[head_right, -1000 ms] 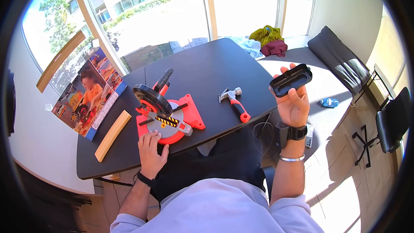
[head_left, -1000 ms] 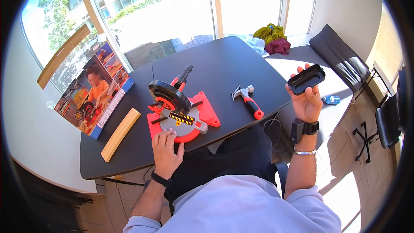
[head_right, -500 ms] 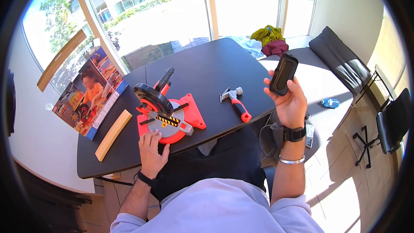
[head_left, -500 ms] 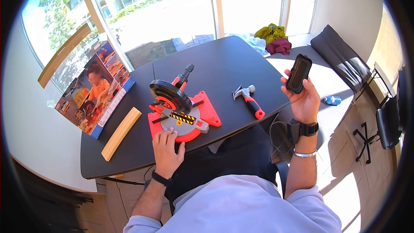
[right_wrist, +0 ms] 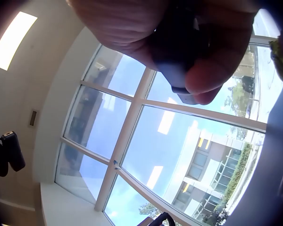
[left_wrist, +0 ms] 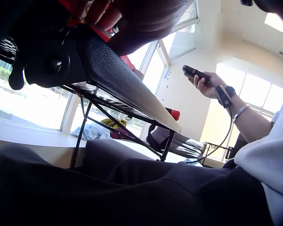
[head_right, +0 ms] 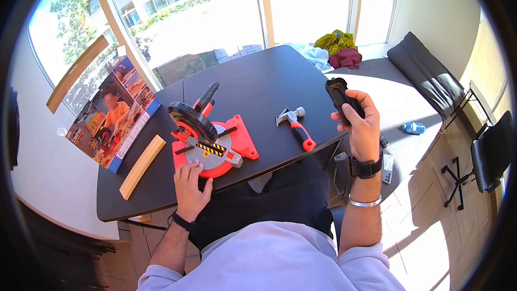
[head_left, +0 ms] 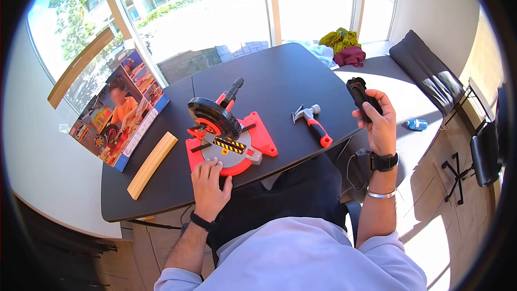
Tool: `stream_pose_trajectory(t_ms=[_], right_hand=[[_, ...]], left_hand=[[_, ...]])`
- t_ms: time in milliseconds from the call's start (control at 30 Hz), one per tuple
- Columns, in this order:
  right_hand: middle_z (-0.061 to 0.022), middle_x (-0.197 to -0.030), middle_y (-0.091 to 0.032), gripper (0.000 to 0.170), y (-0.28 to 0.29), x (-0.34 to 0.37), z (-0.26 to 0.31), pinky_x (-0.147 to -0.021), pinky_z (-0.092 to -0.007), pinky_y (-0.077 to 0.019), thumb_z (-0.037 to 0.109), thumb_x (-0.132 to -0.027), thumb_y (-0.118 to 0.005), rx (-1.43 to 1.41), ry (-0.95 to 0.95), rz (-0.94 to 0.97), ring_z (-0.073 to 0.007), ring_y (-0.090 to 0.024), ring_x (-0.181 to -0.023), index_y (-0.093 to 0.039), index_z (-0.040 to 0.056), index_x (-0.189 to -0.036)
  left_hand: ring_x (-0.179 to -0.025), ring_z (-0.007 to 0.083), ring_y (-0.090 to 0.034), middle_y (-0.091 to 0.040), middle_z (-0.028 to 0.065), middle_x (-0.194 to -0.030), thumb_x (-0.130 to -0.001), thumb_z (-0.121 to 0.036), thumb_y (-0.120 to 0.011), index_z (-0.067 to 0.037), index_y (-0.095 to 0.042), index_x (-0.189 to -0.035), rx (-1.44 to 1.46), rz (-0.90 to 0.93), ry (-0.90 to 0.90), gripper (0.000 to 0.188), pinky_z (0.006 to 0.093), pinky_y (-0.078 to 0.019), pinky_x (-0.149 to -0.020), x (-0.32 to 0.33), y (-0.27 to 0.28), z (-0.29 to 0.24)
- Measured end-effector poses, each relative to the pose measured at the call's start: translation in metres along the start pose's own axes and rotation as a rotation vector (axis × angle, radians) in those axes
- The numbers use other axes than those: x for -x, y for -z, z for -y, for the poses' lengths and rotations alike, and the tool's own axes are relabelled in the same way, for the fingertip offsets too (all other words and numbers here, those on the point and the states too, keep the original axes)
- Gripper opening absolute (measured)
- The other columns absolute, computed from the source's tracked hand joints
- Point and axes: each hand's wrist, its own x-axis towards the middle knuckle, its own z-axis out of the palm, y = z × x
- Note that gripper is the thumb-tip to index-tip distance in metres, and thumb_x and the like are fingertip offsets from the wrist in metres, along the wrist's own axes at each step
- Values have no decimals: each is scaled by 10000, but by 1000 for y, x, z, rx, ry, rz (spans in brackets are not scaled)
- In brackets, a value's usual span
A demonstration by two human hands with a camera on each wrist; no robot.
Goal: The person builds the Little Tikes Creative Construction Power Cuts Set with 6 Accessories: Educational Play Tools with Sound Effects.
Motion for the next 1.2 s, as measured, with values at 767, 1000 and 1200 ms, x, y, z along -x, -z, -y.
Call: stream_pose_trajectory(t_ms=[767,1000,1200], right_hand=[[-87,-1177,-697,530,-23,24,27,-629,-195,-482,181,-939,-883,46,235,-25,-56,-616,-775,-602,26,-1360],[-113,-1269,-703,611,-33,39,43,-772,-203,-570,155,-899,-916,132,290,-9,-113,-710,-981,-553,41,-1377],[-165,-1347,-701,671,-42,45,44,-968,-286,-603,84,-859,-934,189,376,75,-197,-732,-1142,-526,40,-1390]], left_hand=[[-1296,370,-576,-662,140,-1342,-793,-117,-856,-27,-681,-1229,13,3,6,479,501,-443,-1104,0,-1,0],[-1268,377,-584,-665,150,-1327,-783,-87,-862,-11,-668,-1220,-5,-11,-8,485,493,-459,-1088,-1,2,-3],[-1268,377,-583,-665,147,-1327,-781,-85,-864,-14,-668,-1217,-9,-16,-11,484,490,-458,-1091,-1,1,-2]])
